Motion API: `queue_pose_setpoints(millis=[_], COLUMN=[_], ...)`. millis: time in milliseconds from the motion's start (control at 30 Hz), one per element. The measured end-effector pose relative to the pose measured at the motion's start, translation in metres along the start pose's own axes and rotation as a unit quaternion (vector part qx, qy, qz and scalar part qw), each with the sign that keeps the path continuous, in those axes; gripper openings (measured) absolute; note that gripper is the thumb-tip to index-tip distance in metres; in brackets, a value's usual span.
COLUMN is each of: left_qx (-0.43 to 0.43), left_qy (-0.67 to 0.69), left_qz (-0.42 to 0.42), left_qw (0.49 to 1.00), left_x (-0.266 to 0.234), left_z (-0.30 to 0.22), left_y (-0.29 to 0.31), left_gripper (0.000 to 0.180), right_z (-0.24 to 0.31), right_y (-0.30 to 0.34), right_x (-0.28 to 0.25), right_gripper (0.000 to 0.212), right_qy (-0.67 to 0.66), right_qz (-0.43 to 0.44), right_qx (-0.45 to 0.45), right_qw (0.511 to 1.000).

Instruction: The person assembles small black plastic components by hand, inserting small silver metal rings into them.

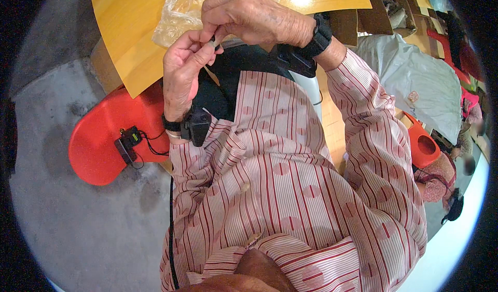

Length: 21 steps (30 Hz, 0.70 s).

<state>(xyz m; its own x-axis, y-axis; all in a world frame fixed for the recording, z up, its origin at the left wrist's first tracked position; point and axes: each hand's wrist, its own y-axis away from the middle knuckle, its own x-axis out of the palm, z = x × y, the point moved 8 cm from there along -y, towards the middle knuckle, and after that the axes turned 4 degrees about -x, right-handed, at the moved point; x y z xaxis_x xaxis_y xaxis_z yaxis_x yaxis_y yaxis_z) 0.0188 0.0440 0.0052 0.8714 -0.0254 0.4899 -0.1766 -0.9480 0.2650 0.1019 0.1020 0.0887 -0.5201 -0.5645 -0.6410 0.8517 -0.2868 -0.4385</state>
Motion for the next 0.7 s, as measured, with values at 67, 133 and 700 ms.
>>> queue_pose_setpoints(millis=[67,133,700], left_qx=[0.012,0.019,0.012], left_qy=[0.002,-0.014,-0.011], left_qz=[-0.01,-0.016,-0.013], left_qw=[1.0,1.0,1.0], left_x=[0.0,0.0,0.001], left_z=[-0.002,-0.005,-0.008], left_y=[0.001,0.003,0.004], left_gripper=[0.021,0.02,0.021], right_z=[-0.002,-0.002,-0.009], right_y=[0.002,0.004,0.012], right_x=[0.003,0.004,0.001], right_gripper=[0.017,0.018,0.016], right_qy=[0.003,0.006,-0.086], right_qz=[0.001,0.003,-0.018], right_qx=[0.003,0.005,0.096], right_qw=[1.0,1.0,0.991])
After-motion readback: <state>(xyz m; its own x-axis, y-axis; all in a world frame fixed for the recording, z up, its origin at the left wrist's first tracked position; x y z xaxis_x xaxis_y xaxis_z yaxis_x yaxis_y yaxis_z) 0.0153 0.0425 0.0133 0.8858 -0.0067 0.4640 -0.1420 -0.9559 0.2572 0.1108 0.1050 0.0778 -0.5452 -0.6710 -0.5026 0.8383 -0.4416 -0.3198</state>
